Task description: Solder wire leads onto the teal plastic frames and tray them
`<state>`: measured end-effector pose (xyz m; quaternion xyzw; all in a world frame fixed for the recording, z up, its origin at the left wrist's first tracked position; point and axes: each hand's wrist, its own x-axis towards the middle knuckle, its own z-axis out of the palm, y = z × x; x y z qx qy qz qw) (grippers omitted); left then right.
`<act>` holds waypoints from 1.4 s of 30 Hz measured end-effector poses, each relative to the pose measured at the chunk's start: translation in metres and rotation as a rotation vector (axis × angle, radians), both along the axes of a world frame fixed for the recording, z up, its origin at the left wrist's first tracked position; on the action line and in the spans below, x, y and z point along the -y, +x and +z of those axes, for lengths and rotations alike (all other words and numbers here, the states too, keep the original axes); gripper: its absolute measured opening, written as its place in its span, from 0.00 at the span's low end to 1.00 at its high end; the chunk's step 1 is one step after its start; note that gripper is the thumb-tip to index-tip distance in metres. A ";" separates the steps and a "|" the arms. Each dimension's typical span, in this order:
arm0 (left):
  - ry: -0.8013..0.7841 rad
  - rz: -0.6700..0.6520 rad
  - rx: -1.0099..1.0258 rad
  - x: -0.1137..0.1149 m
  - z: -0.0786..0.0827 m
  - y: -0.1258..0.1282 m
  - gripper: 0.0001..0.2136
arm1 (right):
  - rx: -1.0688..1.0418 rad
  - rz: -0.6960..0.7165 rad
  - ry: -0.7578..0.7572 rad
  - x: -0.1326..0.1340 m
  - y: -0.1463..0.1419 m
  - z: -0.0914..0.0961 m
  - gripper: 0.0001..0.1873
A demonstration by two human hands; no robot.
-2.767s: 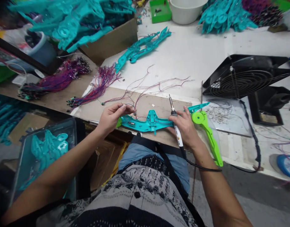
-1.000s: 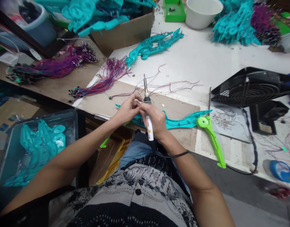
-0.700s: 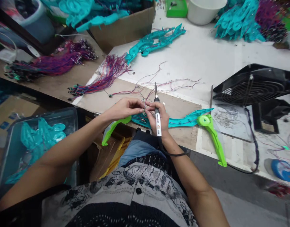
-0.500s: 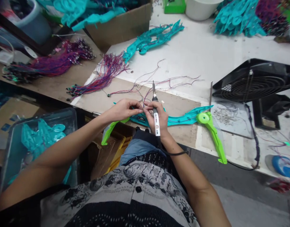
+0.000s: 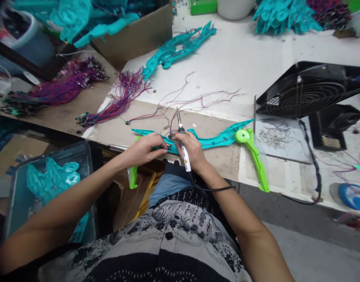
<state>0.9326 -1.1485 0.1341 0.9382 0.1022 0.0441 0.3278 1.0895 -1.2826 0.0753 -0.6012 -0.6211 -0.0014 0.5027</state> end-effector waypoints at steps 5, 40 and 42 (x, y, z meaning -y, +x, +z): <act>0.272 0.131 0.035 0.006 -0.008 -0.001 0.09 | -0.104 -0.102 0.065 0.017 0.006 0.019 0.13; 0.040 0.296 -0.137 -0.002 0.005 0.001 0.09 | -0.099 -1.143 -0.020 0.201 0.146 -0.010 0.18; 0.045 0.291 -0.125 -0.003 0.003 0.001 0.09 | -0.110 -1.138 -0.020 0.202 0.149 -0.010 0.18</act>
